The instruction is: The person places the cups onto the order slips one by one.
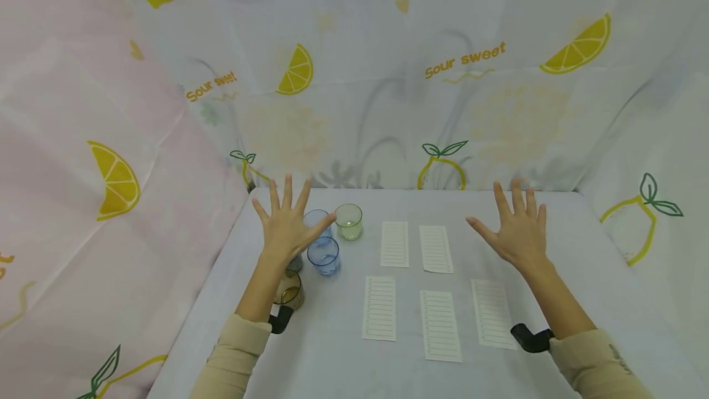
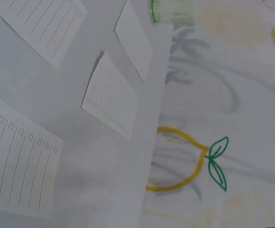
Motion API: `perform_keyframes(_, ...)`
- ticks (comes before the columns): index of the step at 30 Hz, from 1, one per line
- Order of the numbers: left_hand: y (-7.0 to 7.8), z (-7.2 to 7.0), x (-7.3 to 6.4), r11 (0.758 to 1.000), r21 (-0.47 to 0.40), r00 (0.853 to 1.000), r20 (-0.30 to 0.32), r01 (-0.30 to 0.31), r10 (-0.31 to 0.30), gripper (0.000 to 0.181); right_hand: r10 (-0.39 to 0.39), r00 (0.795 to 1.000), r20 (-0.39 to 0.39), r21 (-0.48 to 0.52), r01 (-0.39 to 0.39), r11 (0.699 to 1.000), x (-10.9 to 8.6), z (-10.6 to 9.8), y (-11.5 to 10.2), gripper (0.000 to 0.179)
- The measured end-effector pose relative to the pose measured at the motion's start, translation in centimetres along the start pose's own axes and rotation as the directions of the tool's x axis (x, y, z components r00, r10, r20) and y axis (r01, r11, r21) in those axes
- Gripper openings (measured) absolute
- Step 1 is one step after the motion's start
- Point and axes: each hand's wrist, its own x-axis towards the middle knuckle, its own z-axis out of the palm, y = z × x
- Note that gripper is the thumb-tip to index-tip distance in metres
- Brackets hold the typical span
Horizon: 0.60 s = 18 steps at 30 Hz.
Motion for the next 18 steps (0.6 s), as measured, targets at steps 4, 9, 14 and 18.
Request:
perform_keyframes(4, -0.9, 0.4, -0.9, 0.998, -0.026, 0.997, 0.051, 0.052, -0.051, 0.094, -0.063, 0.997, -0.035, 0.026, 0.064, 0.998, 0.4, 1.0, -0.7, 0.083)
perform_keyframes(9, -2.2, 0.9, -2.1, 0.993, -0.054, 0.993, 0.063, 0.108, -0.105, 0.093, -0.128, 0.992, 0.008, 0.130, 0.126, 0.983, 0.7, 2.3, -1.2, 0.076)
perform_keyframes(14, -3.4, 1.4, -3.4, 0.986, -0.083, 0.989, 0.041, 0.148, -0.145, 0.091, -0.167, 0.986, 0.019, 0.308, 0.153, 0.939, 1.1, 3.8, -1.5, 0.071)
perform_keyframes(18, -4.5, 2.0, -4.6, 0.976, -0.131, 0.985, 0.008, 0.172, -0.172, 0.090, -0.166, 0.986, -0.008, 0.419, 0.154, 0.895, 1.2, 5.0, -1.8, 0.067)
